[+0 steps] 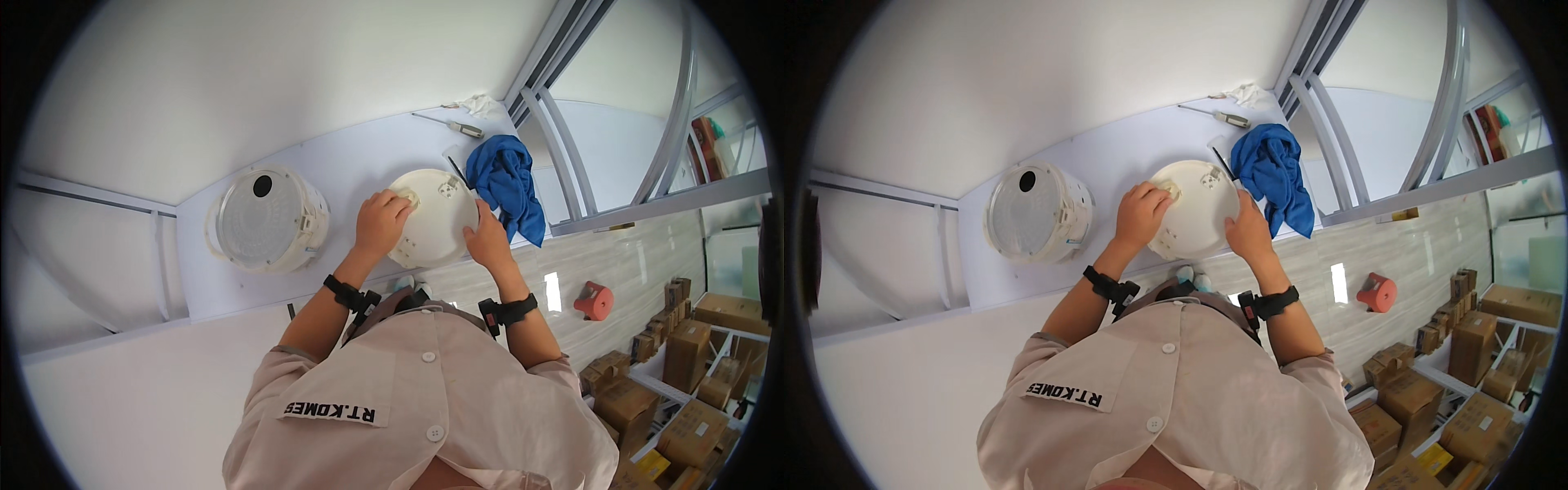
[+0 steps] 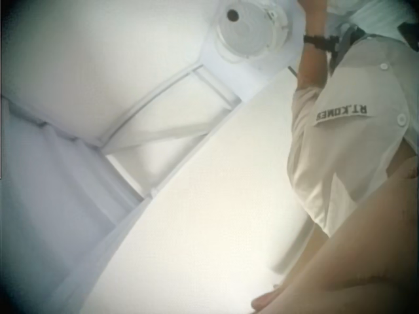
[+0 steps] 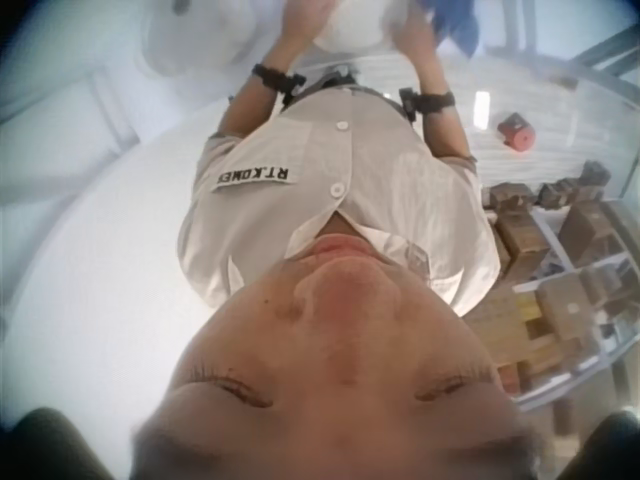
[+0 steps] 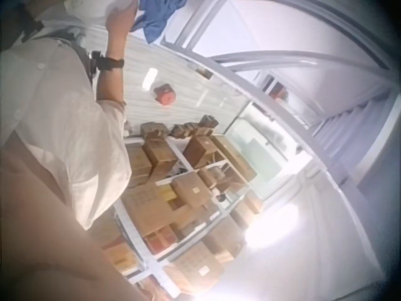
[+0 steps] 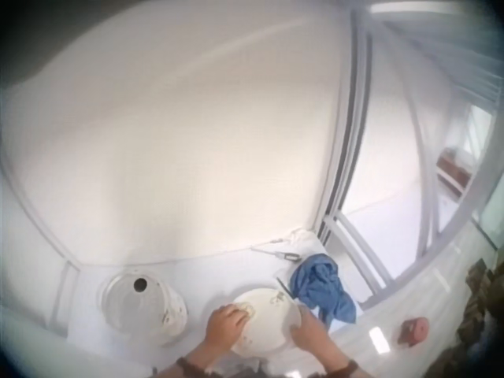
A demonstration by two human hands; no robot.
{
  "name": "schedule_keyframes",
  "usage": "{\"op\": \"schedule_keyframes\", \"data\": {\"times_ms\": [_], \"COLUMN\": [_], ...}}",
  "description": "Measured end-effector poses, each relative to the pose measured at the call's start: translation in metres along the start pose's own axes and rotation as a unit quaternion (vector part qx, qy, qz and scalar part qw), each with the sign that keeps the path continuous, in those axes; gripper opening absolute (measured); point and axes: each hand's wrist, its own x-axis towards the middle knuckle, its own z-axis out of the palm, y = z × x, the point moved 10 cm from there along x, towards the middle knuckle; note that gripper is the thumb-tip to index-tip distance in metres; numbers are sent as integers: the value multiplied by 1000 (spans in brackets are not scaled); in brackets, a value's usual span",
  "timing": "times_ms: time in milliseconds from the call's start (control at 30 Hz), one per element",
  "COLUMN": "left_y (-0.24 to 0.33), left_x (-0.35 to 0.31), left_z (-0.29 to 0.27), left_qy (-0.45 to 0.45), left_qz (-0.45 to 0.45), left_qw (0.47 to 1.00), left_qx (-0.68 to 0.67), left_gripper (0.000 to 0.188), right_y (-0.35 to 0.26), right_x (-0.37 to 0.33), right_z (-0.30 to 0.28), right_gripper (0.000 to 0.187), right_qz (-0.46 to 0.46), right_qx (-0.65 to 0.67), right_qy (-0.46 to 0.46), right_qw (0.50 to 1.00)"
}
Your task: The person disassembles a white circular light fixture, then uses a screwdriver to tighten screws on the fixture's base and a separate circular component. The person handles the fixture parts and screwdriver on a white workbench.
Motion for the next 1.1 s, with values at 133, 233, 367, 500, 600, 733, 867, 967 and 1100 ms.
{"op": "schedule_keyframes", "data": {"times_ms": [133,233,367,500,600,733,867,967,1100], "left_y": [-13,-14,-7,-24,-37,-45,-54,-59,-53], "left_x": [1,0,-6,-35,-56,-77,-92,-103,-103], "left_z": [-9,-19,-33,-46,-49,-50,-46,-42,-42], "left_qy": [4,9,-28,-43,-40,-29,-35,-43,-39], "left_qz": [-113,-127,-143,-159,-174,-185,-201,-210,-205], "left_qw": [984,979,981,979,977,975,975,974,977], "left_qx": [-137,-158,-131,-122,-119,-119,-86,-74,-50], "left_gripper": [11,12,12,15,16,17,18,19,24], "right_y": [6,-3,-4,-10,-1,-1,12,15,12], "right_x": [5,7,9,9,11,13,17,16,13], "right_z": [4,3,4,-9,-23,-32,-28,-24,-19], "right_gripper": [67,65,62,50,39,32,29,29,33], "right_qz": [6,-24,-16,31,34,28,11,-8,-39], "right_qx": [2,4,-25,-44,-42,-43,-53,-74,-106], "right_qy": [-3,9,13,6,47,74,97,75,64], "right_qw": [1000,1000,999,999,997,996,994,994,991]}}
